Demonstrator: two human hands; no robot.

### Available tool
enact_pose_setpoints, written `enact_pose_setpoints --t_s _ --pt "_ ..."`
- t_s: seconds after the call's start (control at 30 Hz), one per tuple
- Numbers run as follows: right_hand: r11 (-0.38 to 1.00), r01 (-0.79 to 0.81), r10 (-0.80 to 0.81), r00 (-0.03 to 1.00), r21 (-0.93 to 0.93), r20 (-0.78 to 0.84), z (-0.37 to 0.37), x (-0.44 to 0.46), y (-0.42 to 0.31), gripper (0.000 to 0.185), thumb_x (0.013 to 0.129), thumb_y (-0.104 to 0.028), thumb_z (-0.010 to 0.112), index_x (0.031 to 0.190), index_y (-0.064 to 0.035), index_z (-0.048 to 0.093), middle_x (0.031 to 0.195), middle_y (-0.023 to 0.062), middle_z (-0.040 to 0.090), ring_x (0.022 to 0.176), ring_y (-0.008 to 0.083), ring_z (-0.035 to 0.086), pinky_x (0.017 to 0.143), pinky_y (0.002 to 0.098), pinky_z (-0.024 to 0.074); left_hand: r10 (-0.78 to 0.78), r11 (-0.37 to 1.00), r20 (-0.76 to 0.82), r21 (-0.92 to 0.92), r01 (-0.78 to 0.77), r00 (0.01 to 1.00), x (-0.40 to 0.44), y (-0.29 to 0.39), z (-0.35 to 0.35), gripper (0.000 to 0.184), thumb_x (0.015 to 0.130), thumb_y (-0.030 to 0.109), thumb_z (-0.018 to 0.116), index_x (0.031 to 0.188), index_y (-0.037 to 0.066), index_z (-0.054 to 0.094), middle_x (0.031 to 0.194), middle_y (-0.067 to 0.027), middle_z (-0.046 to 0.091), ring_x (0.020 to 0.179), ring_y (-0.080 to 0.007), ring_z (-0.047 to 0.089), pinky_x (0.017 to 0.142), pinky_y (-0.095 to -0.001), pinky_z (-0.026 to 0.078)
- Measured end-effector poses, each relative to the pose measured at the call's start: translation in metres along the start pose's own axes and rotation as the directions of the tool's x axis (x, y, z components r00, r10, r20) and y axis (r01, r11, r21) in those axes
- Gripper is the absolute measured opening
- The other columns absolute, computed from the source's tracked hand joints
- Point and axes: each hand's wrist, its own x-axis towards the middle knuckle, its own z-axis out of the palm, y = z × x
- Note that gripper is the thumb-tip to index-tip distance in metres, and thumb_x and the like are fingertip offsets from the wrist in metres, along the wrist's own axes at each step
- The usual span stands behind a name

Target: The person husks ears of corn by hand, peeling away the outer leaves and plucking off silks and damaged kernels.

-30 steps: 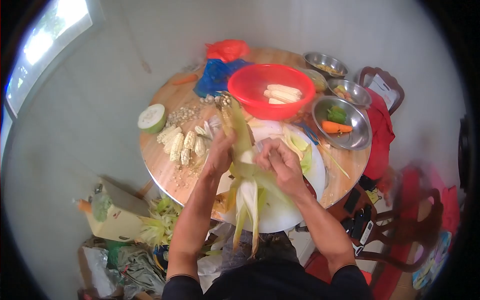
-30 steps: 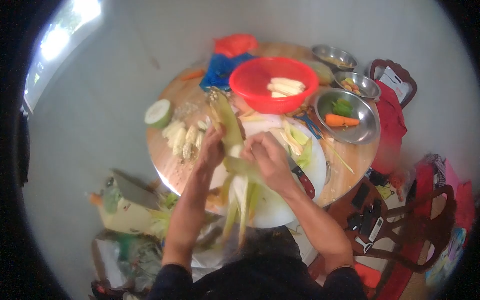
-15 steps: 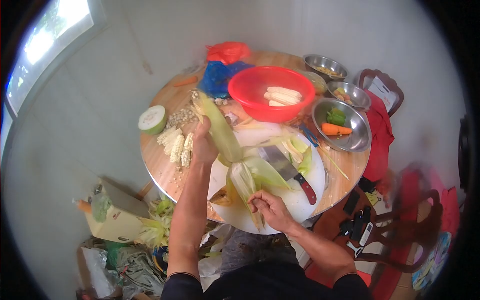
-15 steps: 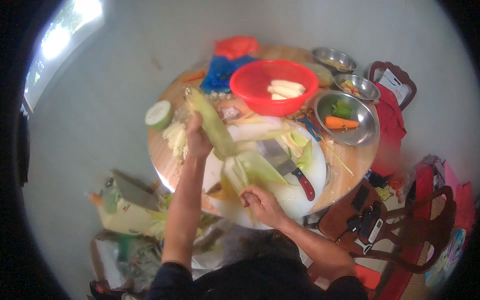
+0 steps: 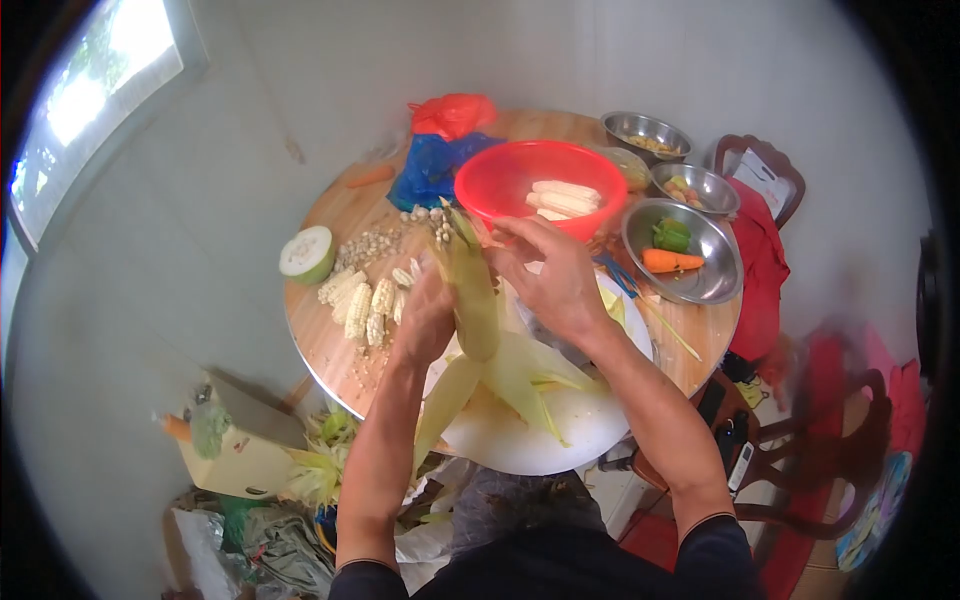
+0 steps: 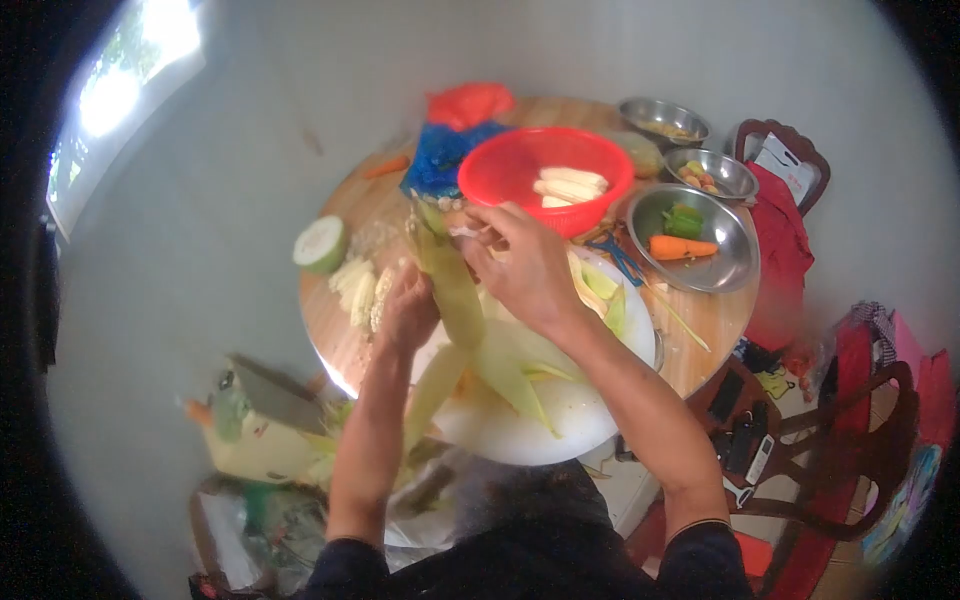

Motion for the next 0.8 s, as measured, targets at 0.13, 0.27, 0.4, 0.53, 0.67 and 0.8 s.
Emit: enact_pose_setpoints --t_s 0.13,0.27,0.4,0.53,0.67,0.8 --pt "0.999 -0.041 0.039 0.992 0.019 0.124 -0.002 0.003 -0.004 0.031 0.093 -0.014 0.068 0.12 0.003 0.069 0.105 0.0129 0.072 0.094 0.0182 0.071 0.086 0.0313 0.0556 -0.069 0.998 0.02 0.004 0.069 0.997 -0.006 0.001 -0.004 0.084 0.087 0.056 0.075 0.143 0.001 0.046 0.129 -0.0097 0.057 0.118 -0.0197 0.055 0.1 -0.0367 0.045" --pt "1.0 0.005 -0.008 0.994 0.027 0.106 0.0 0.0 -0.007 0.028 0.092 -0.013 0.068 0.116 0.0024 0.07 0.1 0.0117 0.071 0.088 0.0172 0.071 0.081 0.0304 0.0558 0.029 0.958 -0.073 0.286 -0.007 0.997 -0.013 -0.008 0.002 0.086 0.088 0.057 0.074 0.145 0.001 0.044 0.131 -0.0093 0.056 0.122 -0.018 0.052 0.104 -0.036 0.041" --pt "0.989 0.123 -0.121 0.992 -0.078 0.032 -0.006 0.003 -0.026 0.026 0.09 -0.017 0.069 0.111 -0.0026 0.073 0.097 0.0137 0.072 0.084 0.024 0.075 0.074 0.034 0.0575 0.059 0.957 -0.116 0.29 -0.023 0.992 -0.017 -0.009 0.016 0.081 0.089 0.051 0.077 0.145 0.001 0.044 0.126 -0.0062 0.057 0.117 -0.0174 0.054 0.099 -0.0345 0.045" --pt "0.985 0.141 -0.142 0.99 -0.103 -0.005 -0.009 0.007 -0.024 0.022 0.088 -0.017 0.072 0.104 -0.0016 0.075 0.092 0.0131 0.071 0.077 0.0235 0.074 0.069 0.0339 0.0567 0.084 0.952 -0.109 0.302 -0.048 0.99 -0.018 -0.007 0.027 0.075 0.089 0.04 0.079 0.144 0.001 0.046 0.124 -0.0063 0.058 0.113 -0.0168 0.056 0.097 -0.0331 0.046" --pt "0.984 0.133 -0.137 0.99 -0.119 -0.03 -0.014 0.008 -0.027 0.02 0.088 -0.017 0.072 0.1 -0.0016 0.075 0.089 0.0125 0.071 0.073 0.0234 0.073 0.067 0.0335 0.0562 0.073 0.933 -0.132 0.359 -0.021 0.989 -0.018 -0.004 0.032 0.074 0.088 0.036 0.08 0.143 0.0 0.046 0.123 -0.0067 0.058 0.112 -0.0166 0.056 0.096 -0.0328 0.047" --pt "0.992 0.065 -0.071 0.996 -0.109 -0.059 -0.015 0.008 -0.032 0.017 0.089 -0.015 0.071 0.098 -0.0015 0.075 0.088 0.0118 0.071 0.069 0.0222 0.07 0.065 0.0327 0.0539 0.073 0.936 -0.108 0.35 -0.03 0.992 -0.017 -0.003 0.036 0.071 0.088 0.032 0.08 0.143 0.0 0.046 0.122 -0.007 0.058 0.11 -0.0163 0.056 0.096 -0.0326 0.047"
